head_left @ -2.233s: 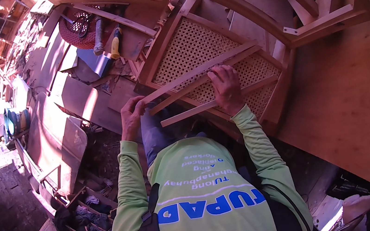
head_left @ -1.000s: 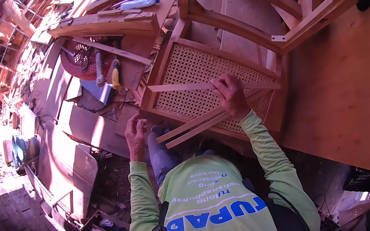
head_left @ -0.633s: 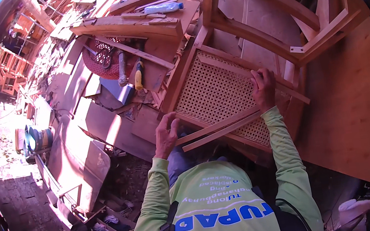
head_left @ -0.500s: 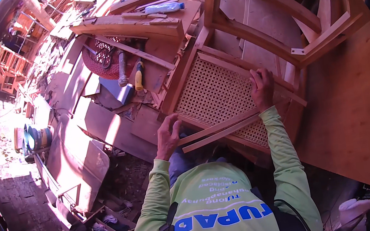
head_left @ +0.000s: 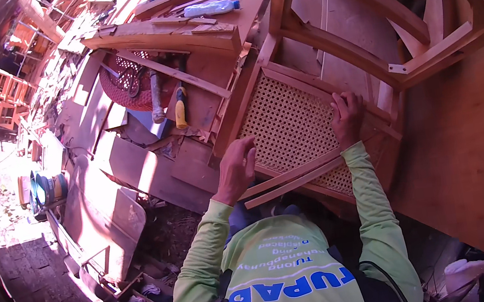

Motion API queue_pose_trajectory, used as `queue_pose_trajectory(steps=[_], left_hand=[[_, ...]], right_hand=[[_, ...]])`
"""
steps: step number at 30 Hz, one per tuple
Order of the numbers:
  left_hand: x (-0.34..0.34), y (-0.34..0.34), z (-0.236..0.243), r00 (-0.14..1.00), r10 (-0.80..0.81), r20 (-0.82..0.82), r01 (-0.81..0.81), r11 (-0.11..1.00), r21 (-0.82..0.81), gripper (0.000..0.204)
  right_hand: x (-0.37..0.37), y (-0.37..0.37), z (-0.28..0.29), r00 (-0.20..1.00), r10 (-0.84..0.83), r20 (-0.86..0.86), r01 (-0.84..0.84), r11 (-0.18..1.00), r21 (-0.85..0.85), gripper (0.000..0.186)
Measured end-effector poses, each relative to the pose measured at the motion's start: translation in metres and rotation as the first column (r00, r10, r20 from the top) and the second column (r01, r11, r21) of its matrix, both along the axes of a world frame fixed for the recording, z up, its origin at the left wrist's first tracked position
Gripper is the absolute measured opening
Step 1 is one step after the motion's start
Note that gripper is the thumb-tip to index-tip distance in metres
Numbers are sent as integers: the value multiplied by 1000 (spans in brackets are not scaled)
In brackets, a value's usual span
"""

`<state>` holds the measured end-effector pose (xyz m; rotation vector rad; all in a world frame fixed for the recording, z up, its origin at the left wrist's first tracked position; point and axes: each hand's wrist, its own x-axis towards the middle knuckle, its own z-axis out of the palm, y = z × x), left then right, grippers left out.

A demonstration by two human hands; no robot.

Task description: Attaching wooden trim strips to the cane seat of a wooden chair.

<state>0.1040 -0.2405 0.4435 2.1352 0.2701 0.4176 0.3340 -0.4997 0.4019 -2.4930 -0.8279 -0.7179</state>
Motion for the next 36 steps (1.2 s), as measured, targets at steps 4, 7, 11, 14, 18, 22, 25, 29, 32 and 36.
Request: queue_pose_trajectory(steps=[4, 7, 11, 14, 18, 22, 25, 29, 32, 36], left_hand=[[96, -11, 9, 937, -299, 179, 225, 912, 344, 31], [162, -13, 1, 911, -375, 173, 273, 861, 430, 33], [213, -9, -11, 903, -388, 183, 258, 833, 490, 40], [222, -4, -22, 876, -459, 146, 348, 813, 466, 38], [222, 2, -28, 868, -464, 176, 347, 820, 454, 36], [234, -5, -28, 801, -553, 228, 420, 791, 446, 35], [231, 1, -23, 836, -526, 155, 414, 792, 449, 32], [227, 12, -19, 869, -484, 102, 375, 778, 504, 32], [229, 4, -18, 845, -514, 150, 395, 787, 474, 29], [224, 1, -20, 858, -497, 126, 382, 783, 491, 26]], right_hand=[[-4, 3, 0, 997, -17, -72, 24, 995, 96, 30], [-4, 10, 2, 994, -59, -92, 67, 993, 92, 24], [-5, 18, 1, 995, -101, -24, 101, 995, 10, 24], [-8, 19, 3, 988, -138, -74, 138, 990, 2, 25], [-9, 29, 15, 979, -141, -145, 151, 987, 59, 27], [-11, 15, 18, 976, -198, -95, 201, 979, 20, 27], [-14, 32, 17, 954, -266, -137, 273, 961, 34, 26], [-14, 51, 16, 951, -264, -161, 281, 955, 97, 29], [-15, 38, 13, 958, -252, -140, 267, 958, 105, 28], [-12, 25, 14, 970, -203, -133, 219, 969, 116, 26]])
